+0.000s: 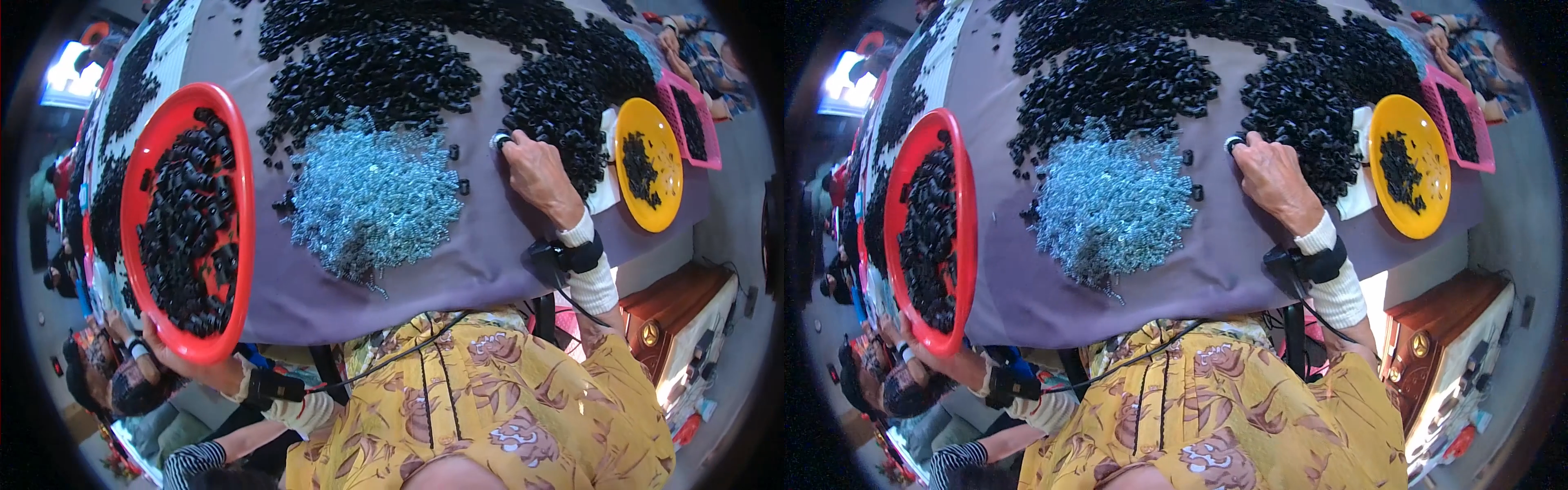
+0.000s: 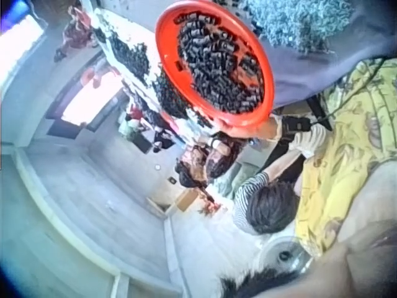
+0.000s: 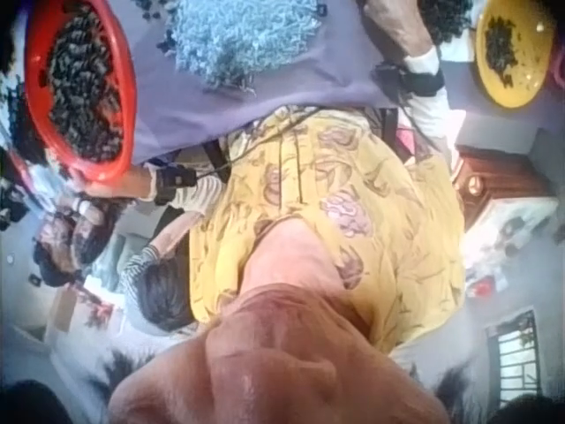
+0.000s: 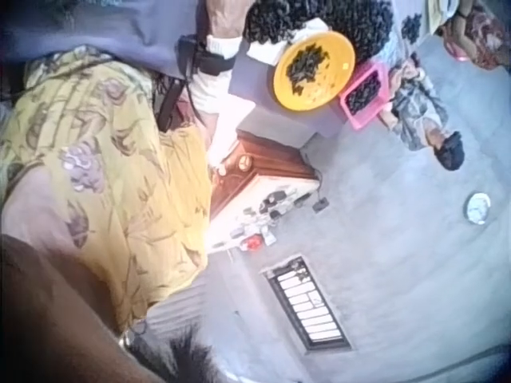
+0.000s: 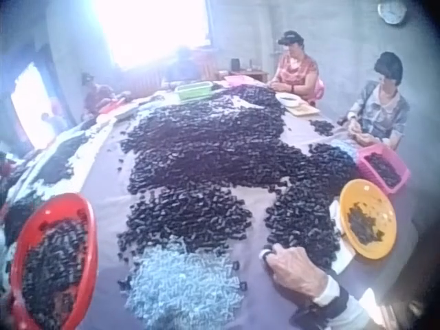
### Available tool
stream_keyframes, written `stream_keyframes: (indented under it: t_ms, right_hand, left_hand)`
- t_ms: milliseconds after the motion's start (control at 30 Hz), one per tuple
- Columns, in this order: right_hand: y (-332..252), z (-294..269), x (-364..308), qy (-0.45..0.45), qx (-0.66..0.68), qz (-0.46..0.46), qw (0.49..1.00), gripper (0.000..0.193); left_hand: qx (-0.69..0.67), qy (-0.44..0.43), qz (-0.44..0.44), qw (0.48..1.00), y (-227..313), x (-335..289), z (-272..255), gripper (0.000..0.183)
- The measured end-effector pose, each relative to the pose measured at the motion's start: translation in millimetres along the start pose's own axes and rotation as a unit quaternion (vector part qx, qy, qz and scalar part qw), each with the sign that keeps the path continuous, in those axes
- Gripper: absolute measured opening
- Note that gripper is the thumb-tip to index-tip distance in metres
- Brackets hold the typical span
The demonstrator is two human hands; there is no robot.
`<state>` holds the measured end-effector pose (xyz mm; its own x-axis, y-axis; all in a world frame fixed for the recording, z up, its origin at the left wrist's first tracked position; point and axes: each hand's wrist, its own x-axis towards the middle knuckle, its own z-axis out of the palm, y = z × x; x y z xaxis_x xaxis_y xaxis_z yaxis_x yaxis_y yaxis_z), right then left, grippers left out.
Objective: Sort small black plastic shoe components and place them into colored trays.
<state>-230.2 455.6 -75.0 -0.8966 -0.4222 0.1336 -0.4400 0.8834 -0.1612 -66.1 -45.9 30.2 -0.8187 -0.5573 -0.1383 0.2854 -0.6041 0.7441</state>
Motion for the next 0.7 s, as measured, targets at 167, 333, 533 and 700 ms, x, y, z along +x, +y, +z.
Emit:
stream_keyframes:
  t_ms: [167, 333, 533, 700]
  right_hand:
    - [-44, -20, 31, 0.010, 0.081, -0.069, 0.994, 0.008]
    - [-110, -17, 89, 0.021, 0.153, -0.235, 0.960, 0.008]
    - [-210, 32, 145, 0.008, 0.206, -0.435, 0.877, 0.009]
    - [-242, 76, 157, -0.065, 0.132, -0.497, 0.855, 0.014]
  left_hand:
    - [-0.048, -0.078, 0.004, 0.996, -8, 11, -48, 0.041]
    - [-0.054, -0.057, 0.003, 0.997, -18, 19, -79, 0.043]
    - [-0.109, -0.009, -0.014, 0.994, -33, 32, -120, 0.043]
    - [0.035, 0.093, 0.067, 0.993, -49, 29, -127, 0.032]
